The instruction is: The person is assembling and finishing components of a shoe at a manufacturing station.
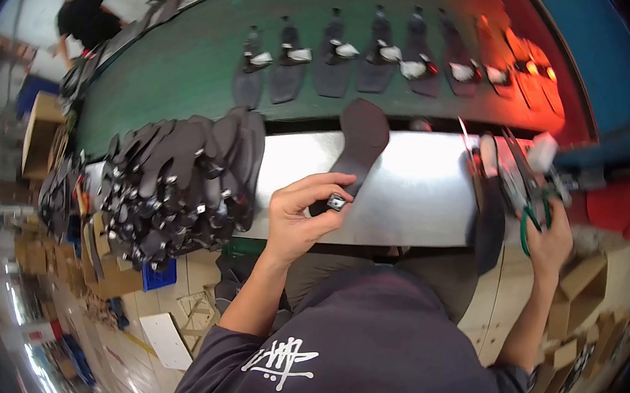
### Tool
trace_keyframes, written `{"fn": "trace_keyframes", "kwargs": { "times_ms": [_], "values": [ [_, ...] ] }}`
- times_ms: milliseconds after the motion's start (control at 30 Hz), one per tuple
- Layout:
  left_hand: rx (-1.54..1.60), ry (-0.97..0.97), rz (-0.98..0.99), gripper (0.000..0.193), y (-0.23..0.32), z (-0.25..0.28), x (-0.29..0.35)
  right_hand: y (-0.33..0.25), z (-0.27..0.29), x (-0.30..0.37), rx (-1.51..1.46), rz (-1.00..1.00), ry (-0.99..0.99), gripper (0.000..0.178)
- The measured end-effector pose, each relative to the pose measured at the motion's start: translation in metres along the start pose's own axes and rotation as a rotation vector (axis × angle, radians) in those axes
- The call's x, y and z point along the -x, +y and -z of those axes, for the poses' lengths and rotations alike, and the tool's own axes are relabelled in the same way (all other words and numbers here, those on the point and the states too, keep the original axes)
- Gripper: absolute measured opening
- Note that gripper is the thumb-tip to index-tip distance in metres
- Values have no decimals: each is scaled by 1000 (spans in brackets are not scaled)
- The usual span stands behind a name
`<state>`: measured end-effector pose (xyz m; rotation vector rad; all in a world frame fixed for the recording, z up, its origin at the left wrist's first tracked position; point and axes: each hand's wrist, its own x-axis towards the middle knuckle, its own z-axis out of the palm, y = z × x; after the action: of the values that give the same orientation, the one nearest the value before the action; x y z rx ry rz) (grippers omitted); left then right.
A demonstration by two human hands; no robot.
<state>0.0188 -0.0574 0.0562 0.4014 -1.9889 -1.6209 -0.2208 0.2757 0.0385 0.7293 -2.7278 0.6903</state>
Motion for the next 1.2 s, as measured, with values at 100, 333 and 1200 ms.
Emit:
{"fn": "trace_keyframes", "kwargs": {
  "times_ms": [100, 333, 1200],
  "values": [
    [-79, 16, -128, 24, 4, 19, -5, 59, -16, 15, -14, -48, -54, 47],
    [-388, 212, -253, 27, 53, 81, 4, 103, -22, 13, 34, 43, -301, 54],
    [-570, 1018, -271, 53, 63, 181, 9, -75, 6, -24, -337, 165, -120, 20]
  ]
}}
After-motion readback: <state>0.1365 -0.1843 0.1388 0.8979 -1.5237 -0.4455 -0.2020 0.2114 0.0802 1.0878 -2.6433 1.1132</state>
